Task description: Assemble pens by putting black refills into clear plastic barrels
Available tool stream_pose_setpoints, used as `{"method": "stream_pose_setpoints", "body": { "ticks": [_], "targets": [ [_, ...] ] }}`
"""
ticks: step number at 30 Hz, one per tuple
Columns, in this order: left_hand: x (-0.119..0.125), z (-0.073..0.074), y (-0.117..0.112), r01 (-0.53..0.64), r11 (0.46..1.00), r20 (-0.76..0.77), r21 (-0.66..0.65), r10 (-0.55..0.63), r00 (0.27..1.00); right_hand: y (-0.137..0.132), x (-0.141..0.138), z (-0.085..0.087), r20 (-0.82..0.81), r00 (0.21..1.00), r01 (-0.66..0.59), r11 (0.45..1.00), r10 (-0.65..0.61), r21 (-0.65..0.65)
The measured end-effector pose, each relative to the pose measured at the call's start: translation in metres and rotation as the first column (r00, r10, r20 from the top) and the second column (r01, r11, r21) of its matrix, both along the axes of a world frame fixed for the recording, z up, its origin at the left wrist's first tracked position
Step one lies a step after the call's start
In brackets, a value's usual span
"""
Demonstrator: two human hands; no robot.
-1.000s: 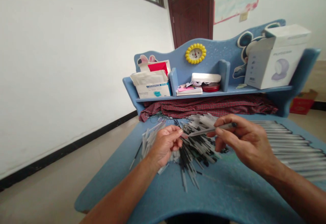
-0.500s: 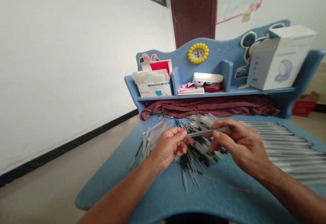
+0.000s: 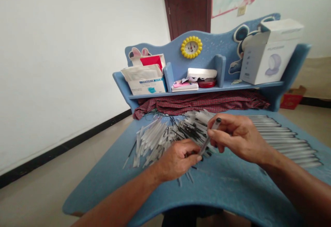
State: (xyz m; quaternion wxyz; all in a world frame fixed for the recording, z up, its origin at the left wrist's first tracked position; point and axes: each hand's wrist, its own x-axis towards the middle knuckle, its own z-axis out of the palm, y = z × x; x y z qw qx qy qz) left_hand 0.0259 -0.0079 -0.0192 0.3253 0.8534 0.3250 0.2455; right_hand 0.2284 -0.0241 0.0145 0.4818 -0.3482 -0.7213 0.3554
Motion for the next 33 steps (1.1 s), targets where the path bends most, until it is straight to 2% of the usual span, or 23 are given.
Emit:
{"method": "stream_pose_setpoints", "body": {
  "ticks": [5,13,17,33],
  "targets": [
    [0.003,-0.009,-0.002,0.075,0.995,-0.058,0.060,-0.072,0.996,-0.002,-0.003,-0.004,0.154,0.985,-0.082,0.996,0.076,0.037],
    [0.006,-0.022,-0.004,0.069,0.984,-0.148,0.162,-0.045,0.988,0.000,-0.008,-0.011,0.326,0.945,-0.070,0.990,0.026,0.123],
    [0.006,-0.026,-0.003,0.087,0.983,-0.197,0.160,-0.054,0.979,0.000,-0.009,-0.013,0.399,0.917,-0.053,0.989,-0.006,0.136],
    [0.011,-0.019,-0.005,0.052,0.989,-0.292,0.137,-0.010,0.956,0.003,-0.009,-0.012,0.401,0.915,-0.070,0.995,0.035,0.072]
  ]
}}
